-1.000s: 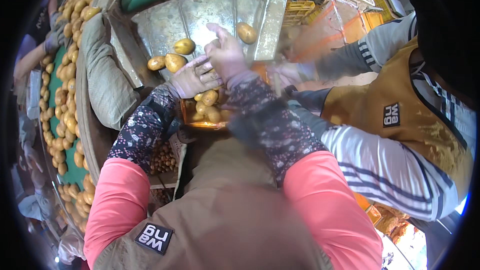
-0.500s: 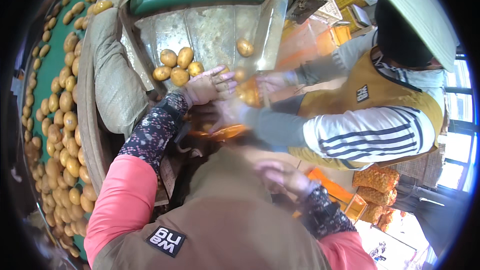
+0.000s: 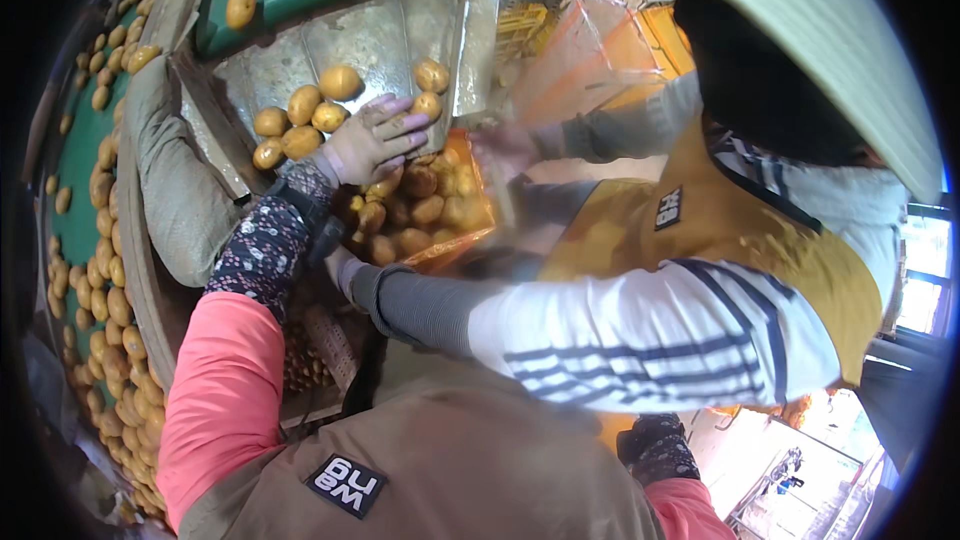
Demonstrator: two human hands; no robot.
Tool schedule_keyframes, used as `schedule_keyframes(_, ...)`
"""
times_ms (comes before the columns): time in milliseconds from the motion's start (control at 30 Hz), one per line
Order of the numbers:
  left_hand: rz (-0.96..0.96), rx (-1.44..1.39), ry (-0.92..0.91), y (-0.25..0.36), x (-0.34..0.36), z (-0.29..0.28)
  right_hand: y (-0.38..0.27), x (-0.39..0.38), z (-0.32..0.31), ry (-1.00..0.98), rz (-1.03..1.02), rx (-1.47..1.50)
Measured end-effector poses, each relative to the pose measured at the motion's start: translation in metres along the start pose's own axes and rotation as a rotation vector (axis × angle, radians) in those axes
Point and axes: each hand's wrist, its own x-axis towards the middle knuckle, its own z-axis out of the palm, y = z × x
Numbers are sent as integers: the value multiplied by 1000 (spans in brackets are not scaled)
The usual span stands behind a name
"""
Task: The person sorts potatoes by hand, pushing them from a conveyor belt into a chute and picking up individual potatoes to place them into a container.
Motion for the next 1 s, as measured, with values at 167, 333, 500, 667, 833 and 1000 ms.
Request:
schedule_keyframes(167,0,53,-36,-5,-29,9,-58,-49,-27,-498,4,-1379)
schedule_keyframes(333,7,31,-31,-6,-19,10,-187,-94,-78,-1038,-159,-1814)
schedule_keyframes(500,26,-12,-45,-2,5,16,-201,-147,-147,-1043,146,-1710)
schedule_keyframes(667,-17,42,-74,3,0,14,-124,-524,-256,-6,1195,-941)
schedule_keyframes(833,-73,149,-173,-8,-3,-1,-58,-664,-289,796,1377,-626)
schedule_keyframes(1000,-35,151,-174,6,26,28,-133,-658,-342,1230,1585,-919)
